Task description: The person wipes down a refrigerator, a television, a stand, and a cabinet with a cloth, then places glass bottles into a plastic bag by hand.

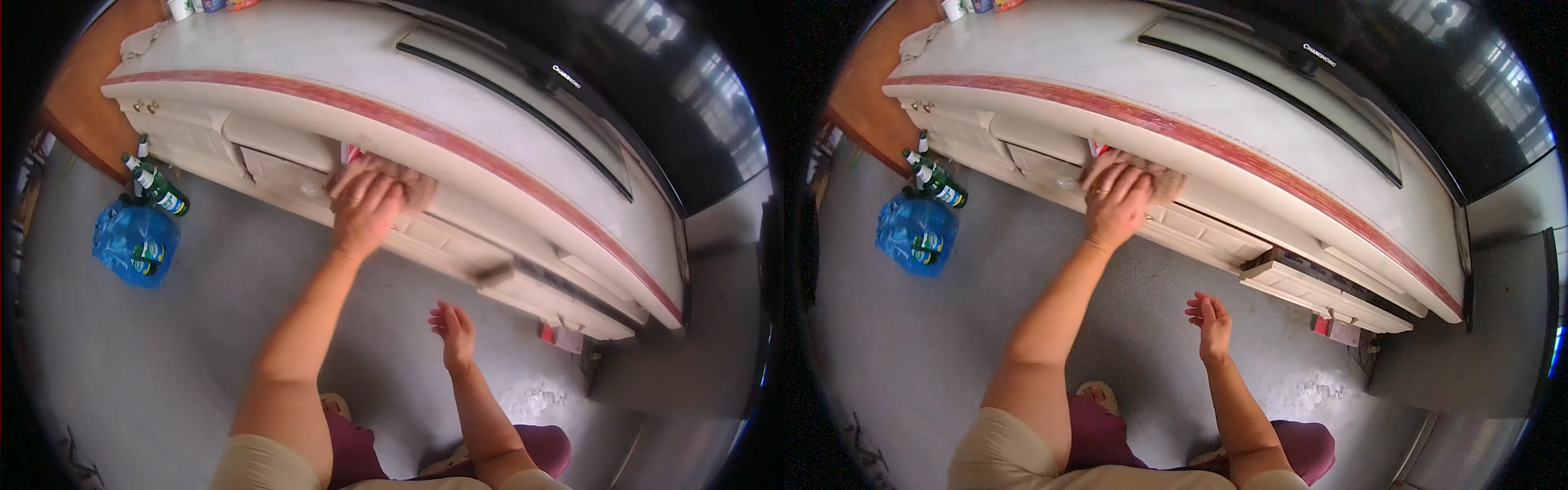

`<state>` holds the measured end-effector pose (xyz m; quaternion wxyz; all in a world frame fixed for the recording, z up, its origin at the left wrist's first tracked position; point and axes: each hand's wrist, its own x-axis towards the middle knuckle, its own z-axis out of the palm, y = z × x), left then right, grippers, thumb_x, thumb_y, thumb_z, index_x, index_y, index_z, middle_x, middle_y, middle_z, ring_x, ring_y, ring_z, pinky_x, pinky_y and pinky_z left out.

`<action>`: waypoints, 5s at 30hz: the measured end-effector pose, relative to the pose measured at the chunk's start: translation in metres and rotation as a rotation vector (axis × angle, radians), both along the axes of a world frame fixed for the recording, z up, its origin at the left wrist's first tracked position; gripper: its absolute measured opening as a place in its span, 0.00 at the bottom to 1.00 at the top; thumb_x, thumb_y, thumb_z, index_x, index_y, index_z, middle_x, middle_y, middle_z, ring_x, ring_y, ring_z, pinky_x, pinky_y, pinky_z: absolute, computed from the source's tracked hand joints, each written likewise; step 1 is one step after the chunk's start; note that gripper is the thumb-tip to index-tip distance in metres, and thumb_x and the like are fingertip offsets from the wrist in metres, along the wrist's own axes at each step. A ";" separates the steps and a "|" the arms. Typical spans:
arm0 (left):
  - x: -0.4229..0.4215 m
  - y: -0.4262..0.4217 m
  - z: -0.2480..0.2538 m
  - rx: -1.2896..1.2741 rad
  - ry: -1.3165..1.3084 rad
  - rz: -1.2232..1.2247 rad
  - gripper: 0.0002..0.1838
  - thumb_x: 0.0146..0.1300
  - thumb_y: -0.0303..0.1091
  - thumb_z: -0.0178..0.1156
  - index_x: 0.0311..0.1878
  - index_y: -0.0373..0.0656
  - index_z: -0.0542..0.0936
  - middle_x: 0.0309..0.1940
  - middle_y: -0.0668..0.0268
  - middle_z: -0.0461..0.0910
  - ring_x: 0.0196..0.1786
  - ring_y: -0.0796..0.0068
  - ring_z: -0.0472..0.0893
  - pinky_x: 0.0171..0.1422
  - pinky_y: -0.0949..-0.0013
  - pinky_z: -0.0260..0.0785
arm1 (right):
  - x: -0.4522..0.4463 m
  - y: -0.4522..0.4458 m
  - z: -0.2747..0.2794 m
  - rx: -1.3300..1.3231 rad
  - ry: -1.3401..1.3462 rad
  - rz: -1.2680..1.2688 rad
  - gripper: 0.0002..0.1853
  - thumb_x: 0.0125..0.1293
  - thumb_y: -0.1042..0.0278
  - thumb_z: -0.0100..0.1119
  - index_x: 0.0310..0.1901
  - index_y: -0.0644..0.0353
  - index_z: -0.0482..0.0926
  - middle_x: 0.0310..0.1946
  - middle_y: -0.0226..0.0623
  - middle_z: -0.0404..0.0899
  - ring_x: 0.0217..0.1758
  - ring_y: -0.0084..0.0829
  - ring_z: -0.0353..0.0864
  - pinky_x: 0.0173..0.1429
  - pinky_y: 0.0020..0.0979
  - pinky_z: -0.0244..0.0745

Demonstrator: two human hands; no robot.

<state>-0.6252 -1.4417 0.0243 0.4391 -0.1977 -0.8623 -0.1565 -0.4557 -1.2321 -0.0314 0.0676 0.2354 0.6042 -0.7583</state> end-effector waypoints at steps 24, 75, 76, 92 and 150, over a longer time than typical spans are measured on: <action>0.035 0.033 -0.063 0.568 -0.453 0.123 0.24 0.53 0.26 0.57 0.55 0.33 0.66 0.52 0.43 0.62 0.55 0.42 0.64 0.61 0.49 0.56 | 0.005 -0.032 -0.015 0.090 -0.119 0.103 0.14 0.70 0.63 0.46 0.46 0.64 0.76 0.34 0.37 0.80 0.33 0.24 0.78 0.37 0.24 0.71; 0.066 0.195 -0.039 0.722 -0.593 -0.229 0.20 0.63 0.25 0.45 0.53 0.20 0.58 0.55 0.29 0.54 0.62 0.33 0.55 0.69 0.45 0.41 | 0.037 0.048 0.010 0.119 0.012 -0.054 0.14 0.71 0.64 0.45 0.45 0.65 0.76 0.31 0.35 0.80 0.31 0.22 0.76 0.35 0.23 0.70; 0.076 0.202 -0.034 0.625 -0.589 -0.315 0.19 0.62 0.25 0.46 0.51 0.21 0.59 0.55 0.30 0.55 0.61 0.32 0.57 0.68 0.45 0.44 | 0.032 0.044 0.010 0.135 0.028 -0.037 0.14 0.71 0.64 0.45 0.45 0.65 0.76 0.31 0.35 0.80 0.31 0.22 0.76 0.35 0.22 0.70; 0.042 0.162 -0.077 0.150 -0.228 -0.416 0.05 0.56 0.28 0.53 0.35 0.41 0.77 0.43 0.56 0.71 0.52 0.47 0.71 0.56 0.53 0.65 | 0.017 0.083 0.008 0.148 0.172 -0.343 0.15 0.70 0.65 0.47 0.54 0.64 0.69 0.43 0.34 0.77 0.44 0.23 0.75 0.45 0.26 0.73; 0.053 0.143 -0.112 -0.517 -0.365 -0.231 0.10 0.55 0.42 0.59 0.38 0.51 0.80 0.35 0.69 0.70 0.36 0.71 0.72 0.47 0.67 0.65 | -0.002 0.102 -0.017 0.369 0.275 -0.312 0.43 0.57 0.87 0.44 0.72 0.53 0.38 0.74 0.35 0.36 0.68 0.38 0.59 0.43 0.20 0.70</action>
